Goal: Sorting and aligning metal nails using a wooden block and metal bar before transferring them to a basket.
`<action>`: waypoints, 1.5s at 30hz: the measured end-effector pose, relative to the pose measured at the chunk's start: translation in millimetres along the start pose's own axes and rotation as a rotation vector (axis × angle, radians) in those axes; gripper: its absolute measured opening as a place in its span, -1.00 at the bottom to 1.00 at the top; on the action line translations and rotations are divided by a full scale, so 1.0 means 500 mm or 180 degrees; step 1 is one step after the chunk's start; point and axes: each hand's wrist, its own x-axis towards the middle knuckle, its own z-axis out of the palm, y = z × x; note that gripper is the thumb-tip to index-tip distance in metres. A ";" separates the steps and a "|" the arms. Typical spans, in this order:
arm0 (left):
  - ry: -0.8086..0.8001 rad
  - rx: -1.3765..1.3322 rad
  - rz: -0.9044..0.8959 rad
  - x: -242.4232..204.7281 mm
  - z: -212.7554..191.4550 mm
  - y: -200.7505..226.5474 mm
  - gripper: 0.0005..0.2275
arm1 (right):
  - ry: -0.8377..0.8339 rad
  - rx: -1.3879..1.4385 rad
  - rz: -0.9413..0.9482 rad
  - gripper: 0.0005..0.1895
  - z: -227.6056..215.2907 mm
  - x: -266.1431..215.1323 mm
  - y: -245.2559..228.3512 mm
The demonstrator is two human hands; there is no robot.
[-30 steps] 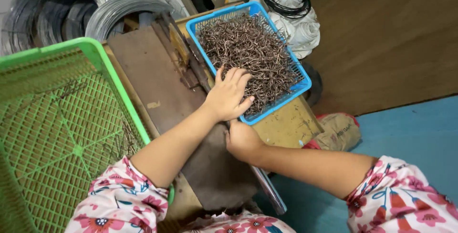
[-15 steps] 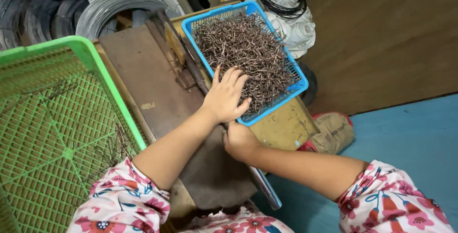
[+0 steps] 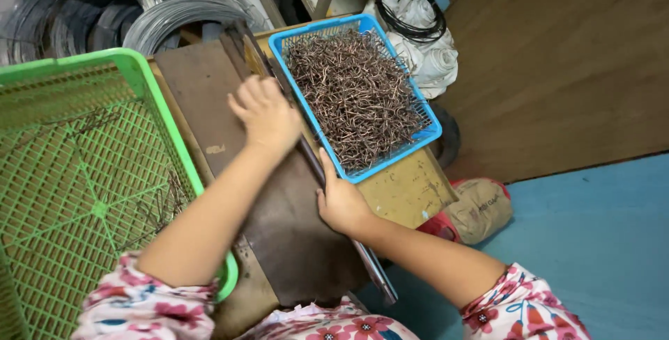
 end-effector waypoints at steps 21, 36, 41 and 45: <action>-0.1225 0.0896 0.0145 0.079 -0.107 -0.149 -0.76 | -0.0212 -0.0111 -0.0205 -0.11 -0.123 -0.076 -0.088; -0.3182 0.0990 0.0939 0.005 -0.308 -0.107 -0.71 | -0.0263 0.0197 -0.0103 -0.12 -0.026 -0.021 -0.021; -0.2201 -0.0243 0.1085 0.070 -0.462 0.042 -0.66 | -0.0188 0.0243 -0.0119 -0.13 -0.008 -0.011 0.000; -0.0032 -0.1418 0.1417 0.081 -0.421 0.050 -0.27 | 0.0405 0.0060 -0.0483 -0.14 0.052 0.014 0.052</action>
